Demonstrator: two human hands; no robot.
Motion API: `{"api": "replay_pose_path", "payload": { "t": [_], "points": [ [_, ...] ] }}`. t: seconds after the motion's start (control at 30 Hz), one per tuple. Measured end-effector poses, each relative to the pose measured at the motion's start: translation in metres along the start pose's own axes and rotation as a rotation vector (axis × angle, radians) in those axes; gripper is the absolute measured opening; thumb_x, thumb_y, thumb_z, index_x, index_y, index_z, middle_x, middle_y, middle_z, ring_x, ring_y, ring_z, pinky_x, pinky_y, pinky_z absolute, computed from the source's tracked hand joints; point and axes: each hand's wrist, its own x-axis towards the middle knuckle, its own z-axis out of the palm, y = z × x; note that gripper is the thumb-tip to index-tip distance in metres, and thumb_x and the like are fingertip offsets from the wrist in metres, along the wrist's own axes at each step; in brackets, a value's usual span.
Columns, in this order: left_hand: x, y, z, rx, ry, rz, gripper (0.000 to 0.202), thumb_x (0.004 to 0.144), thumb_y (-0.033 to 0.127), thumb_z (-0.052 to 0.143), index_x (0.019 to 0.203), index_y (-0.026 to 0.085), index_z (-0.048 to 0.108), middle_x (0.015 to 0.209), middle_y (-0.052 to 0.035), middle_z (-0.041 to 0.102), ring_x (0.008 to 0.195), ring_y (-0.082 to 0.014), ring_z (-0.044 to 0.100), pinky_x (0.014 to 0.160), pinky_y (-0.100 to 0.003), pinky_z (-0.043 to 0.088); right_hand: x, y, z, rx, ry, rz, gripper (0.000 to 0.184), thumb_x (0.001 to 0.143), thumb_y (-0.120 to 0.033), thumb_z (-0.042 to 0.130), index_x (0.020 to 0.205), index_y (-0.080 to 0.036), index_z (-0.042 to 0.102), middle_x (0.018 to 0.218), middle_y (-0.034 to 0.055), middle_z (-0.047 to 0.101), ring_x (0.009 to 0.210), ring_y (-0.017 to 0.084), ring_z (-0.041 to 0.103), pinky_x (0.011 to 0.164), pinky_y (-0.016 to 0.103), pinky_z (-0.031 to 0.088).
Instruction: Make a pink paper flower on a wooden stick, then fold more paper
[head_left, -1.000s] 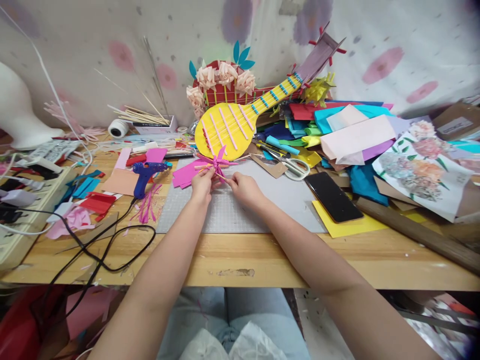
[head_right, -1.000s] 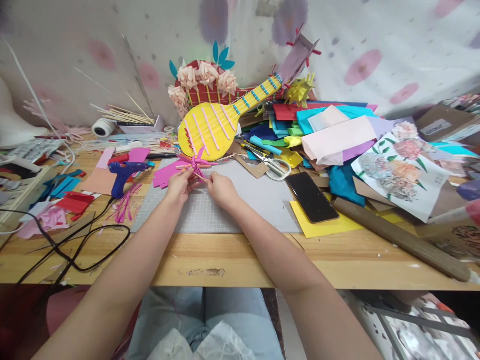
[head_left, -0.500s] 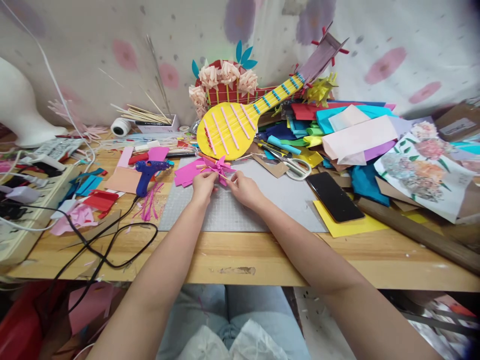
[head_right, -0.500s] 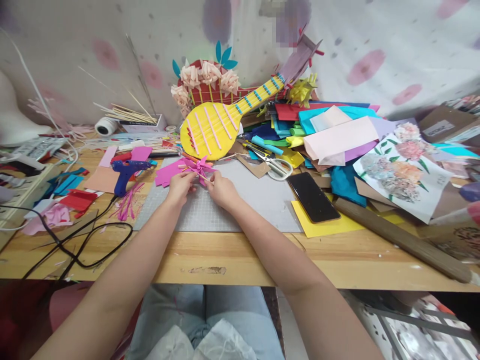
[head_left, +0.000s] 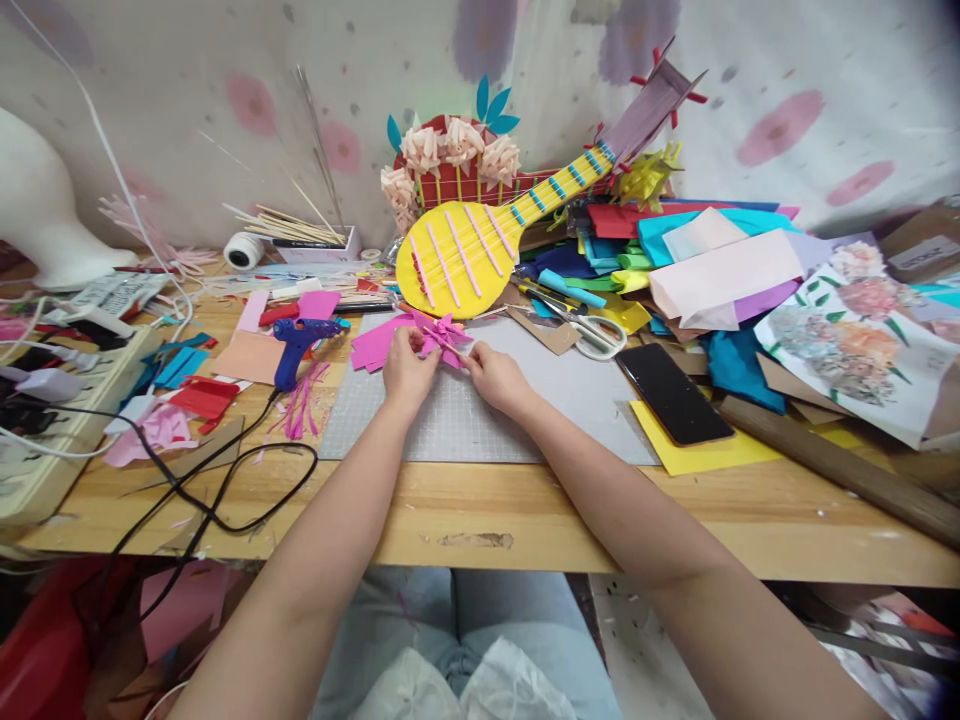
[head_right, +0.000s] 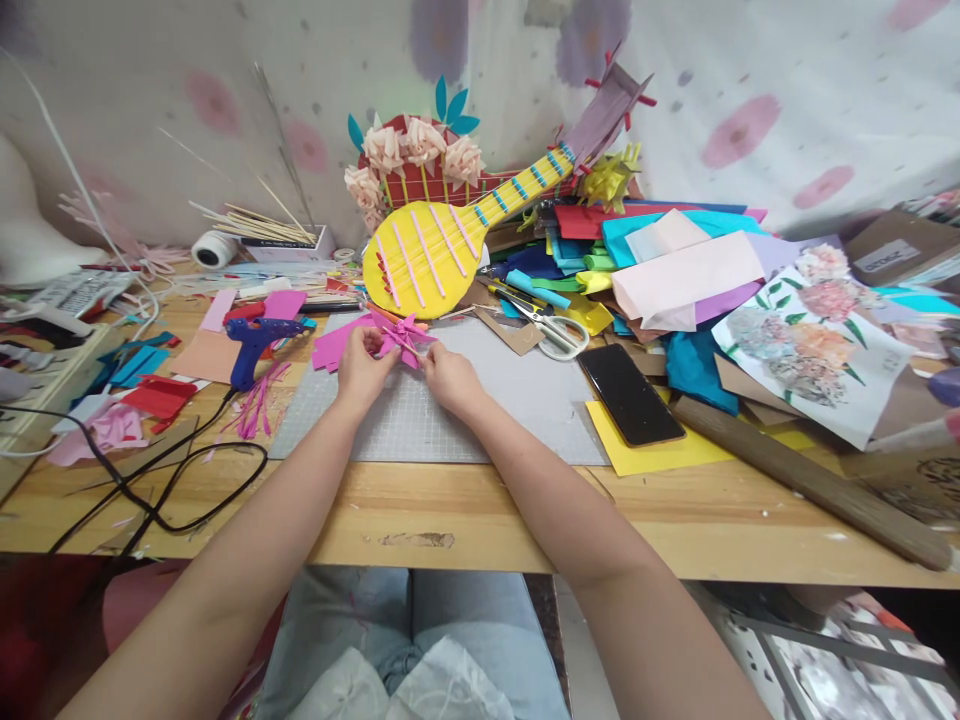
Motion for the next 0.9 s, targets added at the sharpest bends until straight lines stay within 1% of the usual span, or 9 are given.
{"api": "replay_pose_path", "payload": {
  "t": [0.07, 0.13, 0.23, 0.33, 0.43, 0.53, 0.63, 0.8, 0.9],
  "points": [
    [0.0, -0.005, 0.003, -0.112, -0.022, -0.05, 0.031, 0.063, 0.024, 0.067, 0.086, 0.02, 0.046, 0.081, 0.0001, 0.057, 0.074, -0.0126, 0.055, 0.07, -0.026, 0.042, 0.0, 0.001, 0.0, 0.008, 0.002, -0.002, 0.026, 0.09, -0.038, 0.037, 0.094, -0.02, 0.054, 0.086, 0.0066, 0.067, 0.078, 0.019, 0.06, 0.06, 0.024, 0.032],
    [0.001, -0.007, 0.004, -0.129, -0.029, -0.047, 0.032, 0.063, 0.024, 0.068, 0.087, 0.019, 0.047, 0.082, -0.0005, 0.057, 0.073, -0.0123, 0.055, 0.069, -0.026, 0.042, 0.001, 0.002, 0.0, 0.013, 0.005, -0.008, 0.026, 0.09, -0.039, 0.037, 0.094, -0.02, 0.055, 0.085, 0.0061, 0.067, 0.077, 0.019, 0.06, 0.059, 0.024, 0.032],
    [0.001, -0.005, 0.0, 0.038, -0.039, 0.079, 0.023, 0.065, 0.018, 0.065, 0.084, 0.019, 0.052, 0.087, -0.0033, 0.057, 0.079, -0.0152, 0.055, 0.07, -0.027, 0.042, 0.001, 0.004, 0.0, 0.004, -0.004, -0.012, 0.027, 0.09, -0.041, 0.037, 0.092, -0.021, 0.055, 0.084, 0.0056, 0.067, 0.076, 0.018, 0.06, 0.059, 0.024, 0.032],
    [0.001, -0.001, -0.004, 0.187, -0.026, 0.209, 0.007, 0.069, 0.016, 0.061, 0.073, 0.019, 0.056, 0.088, -0.0047, 0.056, 0.085, -0.0181, 0.053, 0.073, -0.03, 0.041, 0.002, 0.006, -0.001, -0.011, -0.013, -0.021, 0.027, 0.09, -0.04, 0.037, 0.091, -0.021, 0.056, 0.084, 0.0051, 0.068, 0.076, 0.018, 0.059, 0.061, 0.024, 0.032],
    [0.001, 0.001, -0.005, 0.257, -0.044, 0.297, 0.008, 0.072, 0.016, 0.058, 0.066, 0.02, 0.053, 0.082, -0.0044, 0.058, 0.086, -0.0198, 0.052, 0.075, -0.032, 0.04, 0.002, 0.007, -0.002, -0.038, -0.007, -0.018, 0.028, 0.091, -0.038, 0.036, 0.092, -0.02, 0.057, 0.085, 0.0058, 0.068, 0.078, 0.018, 0.06, 0.063, 0.024, 0.033],
    [-0.001, 0.002, -0.005, 0.311, -0.052, 0.345, 0.011, 0.073, 0.016, 0.056, 0.064, 0.02, 0.051, 0.079, -0.0049, 0.06, 0.089, -0.0217, 0.052, 0.076, -0.033, 0.039, 0.003, 0.007, -0.002, -0.078, 0.002, -0.009, 0.029, 0.091, -0.038, 0.034, 0.095, -0.02, 0.057, 0.089, 0.0072, 0.068, 0.082, 0.019, 0.06, 0.063, 0.025, 0.033],
    [-0.003, 0.004, -0.004, 0.316, -0.041, 0.316, 0.011, 0.073, 0.018, 0.055, 0.064, 0.021, 0.05, 0.079, -0.0048, 0.061, 0.09, -0.0218, 0.052, 0.076, -0.033, 0.039, 0.003, 0.007, -0.003, -0.11, 0.002, -0.009, 0.031, 0.091, -0.038, 0.033, 0.097, -0.02, 0.057, 0.092, 0.0084, 0.068, 0.083, 0.019, 0.06, 0.063, 0.025, 0.033],
    [-0.004, 0.005, -0.004, 0.265, -0.053, 0.145, 0.008, 0.071, 0.019, 0.055, 0.065, 0.021, 0.049, 0.071, -0.0026, 0.058, 0.075, -0.0187, 0.054, 0.068, -0.03, 0.039, 0.001, 0.005, -0.005, -0.148, -0.039, -0.009, 0.034, 0.092, -0.037, 0.029, 0.096, -0.02, 0.058, 0.091, 0.0093, 0.068, 0.082, 0.02, 0.06, 0.063, 0.026, 0.034],
    [-0.004, 0.003, -0.003, 0.189, -0.064, 0.085, 0.008, 0.07, 0.018, 0.055, 0.069, 0.021, 0.048, 0.07, -0.0003, 0.057, 0.069, -0.0158, 0.054, 0.065, -0.028, 0.039, 0.0, 0.004, -0.006, -0.154, -0.059, -0.017, 0.036, 0.093, -0.038, 0.027, 0.095, -0.02, 0.058, 0.092, 0.0095, 0.067, 0.083, 0.02, 0.06, 0.064, 0.026, 0.034]
  ]
}}
